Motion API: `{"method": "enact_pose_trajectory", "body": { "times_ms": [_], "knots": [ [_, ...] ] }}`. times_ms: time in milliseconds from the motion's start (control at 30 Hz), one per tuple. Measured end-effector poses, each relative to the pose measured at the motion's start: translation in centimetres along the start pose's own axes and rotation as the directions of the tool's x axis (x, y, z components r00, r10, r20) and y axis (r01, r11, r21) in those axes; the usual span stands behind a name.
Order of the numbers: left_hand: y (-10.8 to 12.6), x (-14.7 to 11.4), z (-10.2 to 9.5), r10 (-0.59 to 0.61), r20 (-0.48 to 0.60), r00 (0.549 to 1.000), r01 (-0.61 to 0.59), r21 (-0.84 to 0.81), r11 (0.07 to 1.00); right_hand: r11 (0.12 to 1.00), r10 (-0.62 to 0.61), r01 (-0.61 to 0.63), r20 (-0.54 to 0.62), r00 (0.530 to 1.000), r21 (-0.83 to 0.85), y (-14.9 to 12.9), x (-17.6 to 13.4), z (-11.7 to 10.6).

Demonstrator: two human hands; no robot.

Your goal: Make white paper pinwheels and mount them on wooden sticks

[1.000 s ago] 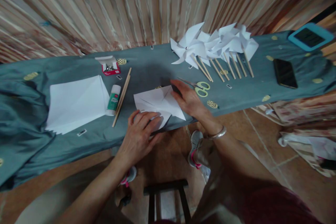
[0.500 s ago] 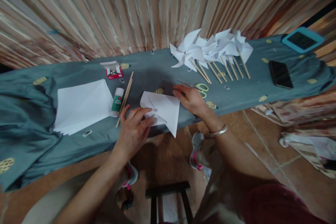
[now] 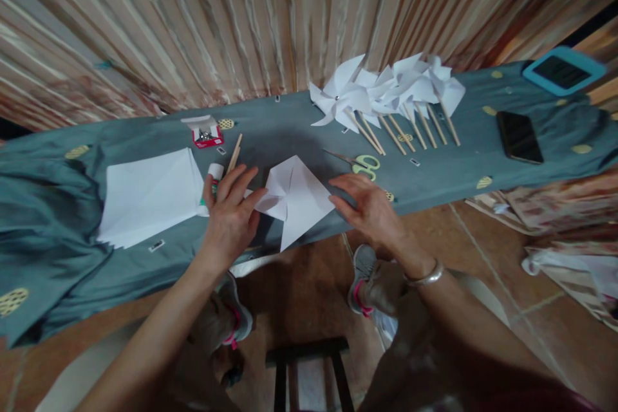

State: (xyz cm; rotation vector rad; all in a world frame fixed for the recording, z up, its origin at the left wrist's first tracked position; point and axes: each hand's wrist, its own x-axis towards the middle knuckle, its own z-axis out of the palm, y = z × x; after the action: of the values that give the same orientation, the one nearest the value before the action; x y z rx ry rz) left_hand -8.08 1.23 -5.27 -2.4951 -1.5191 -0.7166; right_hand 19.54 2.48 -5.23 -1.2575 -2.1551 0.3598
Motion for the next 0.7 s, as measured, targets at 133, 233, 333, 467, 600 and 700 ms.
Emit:
{"method": "enact_pose_trajectory", "body": {
  "times_ms": [133, 233, 333, 467, 600, 700],
  "knots": [
    [1.5, -1.5, -0.5, 0.022, 0.001, 1.000, -0.022, -0.023, 1.000, 0.993, -0.110, 0.114, 0.101, 0.989, -0.034, -1.0, -1.2, 1.3],
    [3.4, -2.4, -0.8, 0.078, 0.052, 0.996, -0.072, -0.101, 0.992, 0.989, -0.125, 0.136, 0.171, 0.977, -0.051, -1.1, -1.7, 1.6],
    [5.0, -2.8, -0.6, 0.162, 0.072, 0.984, -0.145, -0.200, 0.969, 0.994, -0.097, 0.106, 0.176, 0.980, -0.040, -0.9, -1.7, 1.6],
    [5.8, -2.5, 0.1, 0.197, 0.097, 0.976, -0.175, -0.196, 0.965, 0.993, -0.112, 0.117, 0.174, 0.978, -0.020, -0.6, -1.6, 1.6],
    [5.5, -2.2, 0.3, 0.200, 0.084, 0.976, -0.180, -0.196, 0.964, 0.992, -0.119, 0.123, 0.170, 0.978, -0.013, -0.6, -1.2, 1.5],
    [4.8, -2.5, 0.1, 0.191, 0.069, 0.979, -0.175, -0.190, 0.966, 0.995, -0.095, 0.093, 0.150, 0.984, 0.017, -0.6, -0.9, 1.2]
  ]
}}
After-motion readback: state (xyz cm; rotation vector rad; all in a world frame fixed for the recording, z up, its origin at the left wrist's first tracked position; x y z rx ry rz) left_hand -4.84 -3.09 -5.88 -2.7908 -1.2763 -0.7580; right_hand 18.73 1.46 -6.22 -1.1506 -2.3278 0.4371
